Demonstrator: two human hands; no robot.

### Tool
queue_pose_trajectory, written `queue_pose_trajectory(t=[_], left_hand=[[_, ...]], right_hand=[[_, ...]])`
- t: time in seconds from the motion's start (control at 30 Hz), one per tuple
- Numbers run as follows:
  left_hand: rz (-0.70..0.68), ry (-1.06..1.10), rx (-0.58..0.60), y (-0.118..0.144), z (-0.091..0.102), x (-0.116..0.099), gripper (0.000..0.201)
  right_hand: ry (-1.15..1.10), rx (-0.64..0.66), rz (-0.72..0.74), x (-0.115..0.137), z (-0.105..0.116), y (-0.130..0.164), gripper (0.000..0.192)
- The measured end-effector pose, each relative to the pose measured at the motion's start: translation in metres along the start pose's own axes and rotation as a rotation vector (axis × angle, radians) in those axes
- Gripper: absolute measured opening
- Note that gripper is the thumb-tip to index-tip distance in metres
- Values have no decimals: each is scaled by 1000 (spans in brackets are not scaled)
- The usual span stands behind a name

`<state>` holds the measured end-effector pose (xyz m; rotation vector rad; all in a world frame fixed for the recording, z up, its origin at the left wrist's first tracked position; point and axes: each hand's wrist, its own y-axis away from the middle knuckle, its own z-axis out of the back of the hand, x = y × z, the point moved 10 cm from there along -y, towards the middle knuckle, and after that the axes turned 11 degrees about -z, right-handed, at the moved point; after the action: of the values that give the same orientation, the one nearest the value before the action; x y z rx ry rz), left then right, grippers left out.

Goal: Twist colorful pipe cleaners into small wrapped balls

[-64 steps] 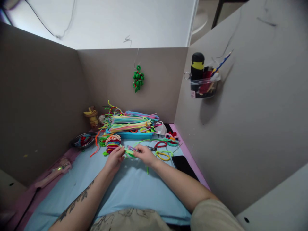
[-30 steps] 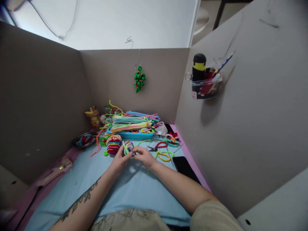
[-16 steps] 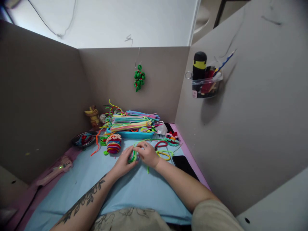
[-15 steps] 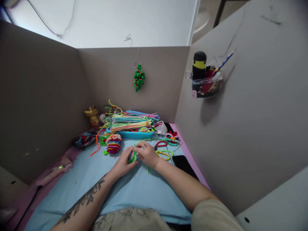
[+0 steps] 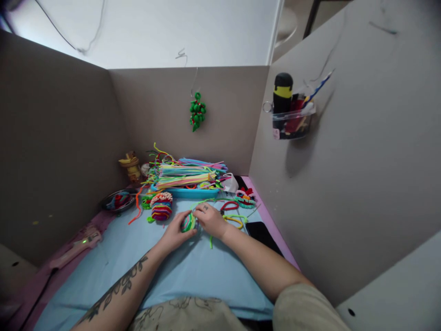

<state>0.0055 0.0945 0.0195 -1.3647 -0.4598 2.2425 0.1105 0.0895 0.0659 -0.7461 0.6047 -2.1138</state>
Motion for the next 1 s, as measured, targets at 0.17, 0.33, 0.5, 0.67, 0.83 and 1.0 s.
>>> queue_pose_trajectory(t=[0.17,0.33,0.5,0.67,0.83,1.0], left_hand=[[5,-61,-6,1,1,1,65],[-24,-86,-38,-1,5,-3,66],[-38,-81,-54,-2,9,-10,64],[-60,-71,-39,-2,7,-15,62],[-80,-68,-29,-2,5,-12,61],[-108,-95,-25,-3,5,-14,58]], right_hand=[[-187,-9,-101,-3,0,-2,24],[-361,-6,-304,-22,-4,-3,23],[-586,97,-551,-54,-25,0,11],[-752,232,-570,-53,-38,-2,7],[-753,285,-559,-48,-41,-2,13],[-783,372,-474,-31,-38,-3,38]])
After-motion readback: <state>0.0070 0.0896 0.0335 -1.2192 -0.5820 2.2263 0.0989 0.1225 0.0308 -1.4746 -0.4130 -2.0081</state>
